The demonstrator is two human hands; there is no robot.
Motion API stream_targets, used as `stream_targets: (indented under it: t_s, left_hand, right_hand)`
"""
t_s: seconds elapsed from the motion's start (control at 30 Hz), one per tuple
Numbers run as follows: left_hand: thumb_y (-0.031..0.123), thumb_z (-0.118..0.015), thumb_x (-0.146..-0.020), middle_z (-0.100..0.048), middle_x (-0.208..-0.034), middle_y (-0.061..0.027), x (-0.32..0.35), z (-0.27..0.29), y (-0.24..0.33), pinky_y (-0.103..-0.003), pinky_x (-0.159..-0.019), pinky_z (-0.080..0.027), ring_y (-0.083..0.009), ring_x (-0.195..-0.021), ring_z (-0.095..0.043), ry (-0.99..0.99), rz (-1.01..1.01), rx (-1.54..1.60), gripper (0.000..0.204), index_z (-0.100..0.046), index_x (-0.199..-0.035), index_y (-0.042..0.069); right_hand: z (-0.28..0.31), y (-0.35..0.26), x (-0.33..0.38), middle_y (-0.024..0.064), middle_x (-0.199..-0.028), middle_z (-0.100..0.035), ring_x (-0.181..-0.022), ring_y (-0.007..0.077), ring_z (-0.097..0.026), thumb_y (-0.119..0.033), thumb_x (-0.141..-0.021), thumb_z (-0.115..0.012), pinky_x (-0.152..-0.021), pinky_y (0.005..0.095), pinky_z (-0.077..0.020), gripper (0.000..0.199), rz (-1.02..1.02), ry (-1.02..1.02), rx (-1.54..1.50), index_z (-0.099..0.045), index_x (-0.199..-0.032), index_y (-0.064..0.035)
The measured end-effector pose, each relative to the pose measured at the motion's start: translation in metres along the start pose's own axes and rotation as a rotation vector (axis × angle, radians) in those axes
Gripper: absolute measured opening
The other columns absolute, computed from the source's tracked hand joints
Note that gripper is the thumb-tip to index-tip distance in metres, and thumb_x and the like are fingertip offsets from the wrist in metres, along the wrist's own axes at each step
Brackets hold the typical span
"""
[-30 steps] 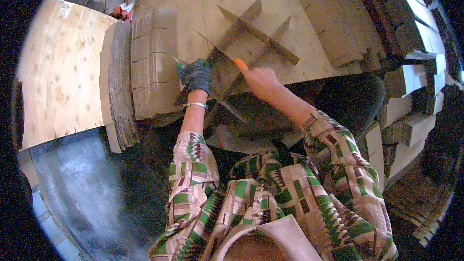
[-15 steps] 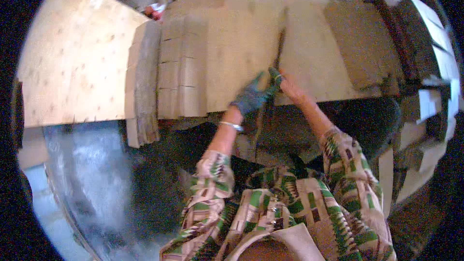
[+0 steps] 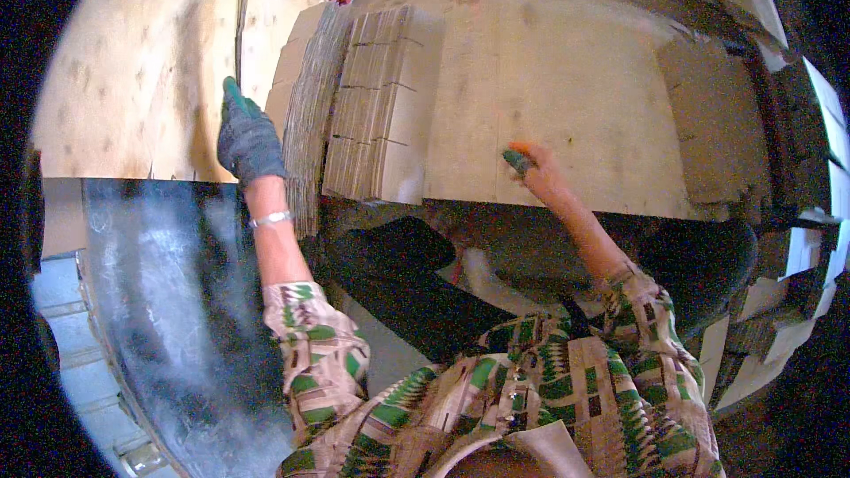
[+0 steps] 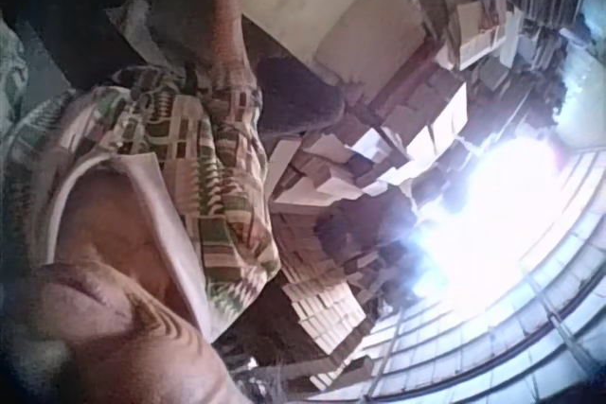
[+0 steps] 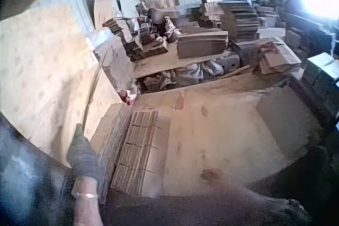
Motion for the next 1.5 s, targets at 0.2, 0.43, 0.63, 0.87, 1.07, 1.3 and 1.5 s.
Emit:
stream_targets:
  t_s: [0.2,0.43,0.63,0.87,1.07,1.3,1.5]
  left_hand:
    - [0.032,-0.054,-0.098,-0.047,-0.15,-0.0169,0.031,-0.193,-0.131,-0.054,-0.102,-0.047,-0.0361,-0.133,-0.05,-0.604,0.121,-0.307,0.054,-0.042,-0.148,0.017]
    - [0.059,-0.051,-0.094,-0.035,-0.159,-0.0182,0.04,-0.195,-0.1,-0.058,-0.113,-0.032,-0.0409,-0.144,-0.036,-0.466,0.086,-0.257,0.079,-0.033,-0.155,0.012]
    - [0.078,-0.065,-0.074,-0.017,-0.166,-0.0188,0.169,-0.174,0.022,-0.057,-0.123,-0.007,-0.0372,-0.155,-0.008,-0.756,-0.139,-0.211,0.123,-0.015,-0.16,0.007]
    - [0.044,-0.072,-0.084,-0.055,-0.139,-0.0121,0.195,-0.208,-0.034,-0.05,-0.106,-0.041,-0.0334,-0.126,-0.053,-0.375,-0.098,0.002,0.053,-0.064,-0.126,0.013]
    - [0.037,-0.067,-0.088,-0.07,-0.106,-0.0196,0.17,-0.188,-0.014,-0.048,-0.084,-0.052,-0.0393,-0.096,-0.067,-0.525,0.073,0.25,0.035,-0.073,-0.103,0.006]
    - [0.042,-0.06,-0.095,-0.07,-0.109,-0.0218,0.166,-0.174,0.005,-0.047,-0.084,-0.053,-0.0417,-0.099,-0.068,-0.44,0.125,0.513,0.041,-0.073,-0.109,0.005]
    - [0.038,-0.052,-0.1,-0.073,-0.102,-0.0138,0.216,-0.174,0.116,-0.046,-0.08,-0.055,-0.0365,-0.091,-0.07,-0.588,0.033,0.658,0.033,-0.073,-0.107,0.013]
  right_hand:
    - [0.025,0.036,0.059,0.0066,-0.103,-0.072,-0.073,0.0119,-0.067,-0.011,-0.098,-0.059,-0.063,0.0275,-0.0536,0.033,-0.227,0.01,-0.042,-0.063,-0.13,-0.004]
    - [0.174,-0.017,0.081,0.0211,-0.133,-0.062,-0.117,0.0357,-0.063,-0.012,-0.089,-0.068,-0.099,0.0419,-0.0504,0.058,0.163,0.446,0.903,-0.05,-0.144,-0.0073]
    - [0.354,-0.02,0.12,0.0203,-0.136,-0.059,-0.118,0.0395,-0.062,-0.02,-0.083,-0.072,-0.095,0.0479,-0.0515,0.076,-0.304,0.817,1.695,-0.038,-0.151,-0.014]
    - [0.399,-0.016,0.128,0.0149,-0.115,-0.071,-0.103,0.0367,-0.069,-0.023,-0.089,-0.064,-0.083,0.051,-0.0552,0.04,-0.211,0.98,1.429,-0.061,-0.129,-0.0207]
    - [0.399,0.005,0.118,0.0138,-0.122,-0.069,-0.107,0.0341,-0.067,-0.018,-0.087,-0.061,-0.088,0.049,-0.0545,0.045,-0.253,0.968,1.034,-0.06,-0.132,-0.0165]
    - [0.279,-0.101,0.13,0.0158,-0.125,-0.068,-0.115,0.0302,-0.065,-0.005,-0.079,-0.066,-0.095,0.0414,-0.0536,0.052,0.372,1.079,1.021,-0.062,-0.131,-0.0085]
    - [0.073,-0.167,0.066,0.0227,-0.094,-0.071,-0.074,0.0396,-0.07,0.008,-0.078,-0.061,-0.062,0.0485,-0.0557,0.088,0.61,0.418,0.754,-0.034,-0.156,-0.0209]
Point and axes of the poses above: each hand's wrist, its own x-axis away from the middle knuckle, its own z-axis out of the back of the hand, y = z × x, the point moved 9 cm from there along -x, towards the middle knuckle
